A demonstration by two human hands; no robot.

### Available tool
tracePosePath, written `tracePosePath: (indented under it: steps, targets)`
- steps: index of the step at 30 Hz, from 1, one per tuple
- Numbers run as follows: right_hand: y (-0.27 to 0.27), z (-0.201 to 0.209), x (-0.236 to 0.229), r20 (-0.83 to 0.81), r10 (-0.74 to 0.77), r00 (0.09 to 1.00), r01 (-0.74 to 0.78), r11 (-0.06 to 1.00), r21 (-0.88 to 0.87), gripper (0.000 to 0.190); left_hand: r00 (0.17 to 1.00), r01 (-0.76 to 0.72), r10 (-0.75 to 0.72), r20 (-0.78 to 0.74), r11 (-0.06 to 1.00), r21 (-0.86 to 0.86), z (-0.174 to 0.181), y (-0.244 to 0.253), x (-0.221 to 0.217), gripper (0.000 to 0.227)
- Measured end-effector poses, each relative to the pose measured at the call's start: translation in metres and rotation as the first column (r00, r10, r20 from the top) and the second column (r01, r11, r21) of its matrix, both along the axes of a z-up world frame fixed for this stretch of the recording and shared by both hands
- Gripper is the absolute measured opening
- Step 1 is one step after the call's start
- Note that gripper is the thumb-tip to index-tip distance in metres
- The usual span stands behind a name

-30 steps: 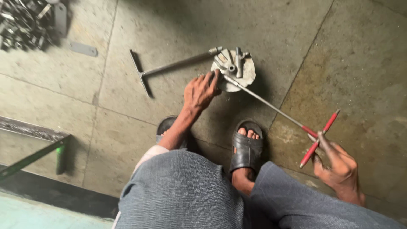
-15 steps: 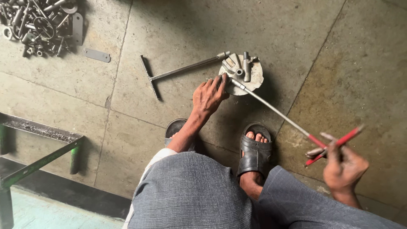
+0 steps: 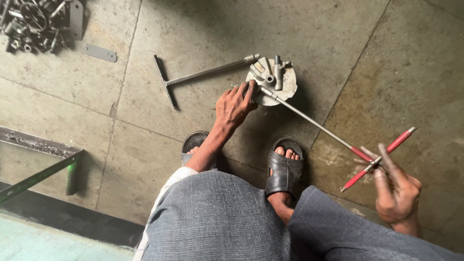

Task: The person sits on the floor and assembles a circular metal component with multiple protruding pins. They use a T-handle wrench to tighten or adjust the parts, repeatedly rotating the object and manipulating the pins with their hands.

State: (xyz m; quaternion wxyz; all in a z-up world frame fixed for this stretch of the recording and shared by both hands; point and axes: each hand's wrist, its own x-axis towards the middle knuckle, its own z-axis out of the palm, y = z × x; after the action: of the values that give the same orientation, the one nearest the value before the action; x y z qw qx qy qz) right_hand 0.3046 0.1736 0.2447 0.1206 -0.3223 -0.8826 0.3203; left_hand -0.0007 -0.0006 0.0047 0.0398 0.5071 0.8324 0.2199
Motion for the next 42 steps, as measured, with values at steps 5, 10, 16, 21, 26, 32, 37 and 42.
tracePosePath:
  steps: [5, 10, 16, 21, 26, 32, 37, 42]
  targets:
    - [0.02, -0.012, 0.022, 0.314, 0.332, 0.889, -0.449, 0.766, 0.461, 0.057, 1.0, -0.017, 0.017, 0.022, 1.0, -0.008, 0.0, 0.004, 0.004, 0.086]
    - [0.015, -0.045, 0.047, 0.28, 0.015, 0.96, -0.067, 0.982, 0.176, 0.026, 0.997, -0.066, 0.065, 0.041, 0.998, 0.009, -0.003, -0.001, 0.007, 0.086]
    - [0.011, -0.052, 0.05, 0.033, -0.363, 0.931, 0.31, 0.739, -0.599, 0.032, 0.997, -0.066, 0.066, 0.031, 0.997, 0.029, 0.0, 0.005, 0.004, 0.086]
    - [-0.014, -0.043, 0.036, 0.089, -0.354, 0.931, 0.357, 0.832, -0.425, 0.056, 0.999, -0.042, 0.042, 0.028, 0.999, 0.026, 0.001, 0.001, 0.004, 0.086]
    - [-0.029, -0.038, 0.024, -0.157, -0.237, 0.959, 0.214, 0.965, -0.15, 0.069, 0.999, -0.033, 0.033, 0.01, 0.999, 0.003, -0.002, 0.003, 0.002, 0.085]
    - [0.002, -0.032, 0.033, 0.055, 0.2, 0.978, -0.206, 0.915, 0.346, 0.045, 0.999, -0.046, 0.047, -0.001, 0.999, 0.017, -0.002, -0.002, 0.002, 0.085]
    - [0.029, -0.05, 0.029, 0.232, 0.164, 0.959, -0.277, 0.354, 0.893, 0.033, 0.999, -0.047, 0.047, 0.006, 0.998, 0.047, -0.004, 0.002, 0.002, 0.085]
    - [0.043, -0.059, 0.003, 0.266, 0.409, 0.873, -0.488, 0.705, 0.515, 0.019, 0.997, -0.065, 0.067, -0.045, 0.996, 0.057, -0.007, -0.001, 0.007, 0.075]
